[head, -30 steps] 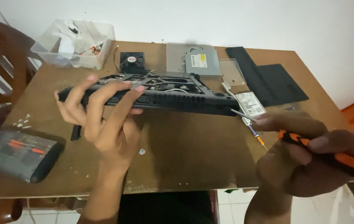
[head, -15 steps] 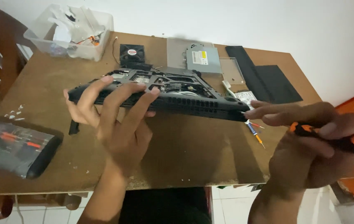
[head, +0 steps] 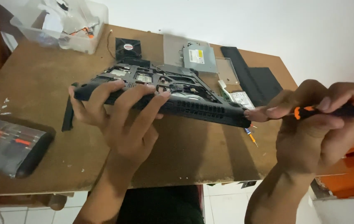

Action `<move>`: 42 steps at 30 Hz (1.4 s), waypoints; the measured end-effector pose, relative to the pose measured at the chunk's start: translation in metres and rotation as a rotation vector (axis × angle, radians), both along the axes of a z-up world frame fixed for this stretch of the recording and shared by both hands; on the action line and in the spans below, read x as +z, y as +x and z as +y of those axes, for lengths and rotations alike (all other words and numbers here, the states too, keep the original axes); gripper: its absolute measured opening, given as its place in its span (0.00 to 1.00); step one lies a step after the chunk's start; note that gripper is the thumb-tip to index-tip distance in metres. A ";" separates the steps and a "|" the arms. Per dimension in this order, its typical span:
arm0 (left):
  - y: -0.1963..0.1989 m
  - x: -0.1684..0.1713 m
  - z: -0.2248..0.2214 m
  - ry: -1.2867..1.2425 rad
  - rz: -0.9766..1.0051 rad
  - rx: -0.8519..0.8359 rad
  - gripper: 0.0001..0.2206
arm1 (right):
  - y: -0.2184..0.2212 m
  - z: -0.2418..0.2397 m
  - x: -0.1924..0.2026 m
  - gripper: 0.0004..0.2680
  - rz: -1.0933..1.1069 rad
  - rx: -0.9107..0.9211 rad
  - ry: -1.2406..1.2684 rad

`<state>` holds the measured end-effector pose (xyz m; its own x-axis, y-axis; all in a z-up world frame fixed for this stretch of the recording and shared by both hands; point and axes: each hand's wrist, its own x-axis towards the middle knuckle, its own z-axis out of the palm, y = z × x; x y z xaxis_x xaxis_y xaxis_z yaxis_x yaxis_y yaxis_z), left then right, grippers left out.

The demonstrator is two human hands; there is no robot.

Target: Disassembling and reassembling a laptop chassis to reinstall internal components like the motherboard.

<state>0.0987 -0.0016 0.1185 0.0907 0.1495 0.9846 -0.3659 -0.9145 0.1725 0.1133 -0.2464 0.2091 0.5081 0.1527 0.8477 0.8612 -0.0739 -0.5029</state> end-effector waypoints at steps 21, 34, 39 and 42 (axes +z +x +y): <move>-0.010 0.011 0.002 0.143 0.071 -0.021 0.09 | 0.012 -0.008 -0.059 0.03 -0.420 0.100 0.234; -0.002 0.007 -0.007 0.037 0.029 0.045 0.13 | 0.017 0.002 -0.046 0.06 -0.423 0.135 0.188; -0.010 0.013 -0.005 0.084 0.025 0.026 0.14 | 0.013 -0.008 -0.054 0.06 -0.355 0.144 0.211; -0.015 0.021 -0.004 0.176 0.056 -0.059 0.09 | 0.017 -0.011 -0.053 0.08 -0.398 0.007 0.255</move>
<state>0.0834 -0.0060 0.1391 0.1498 -0.0319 0.9882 -0.4137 -0.9098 0.0333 0.1300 -0.2570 0.1556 0.1358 -0.0839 0.9872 0.9907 0.0155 -0.1350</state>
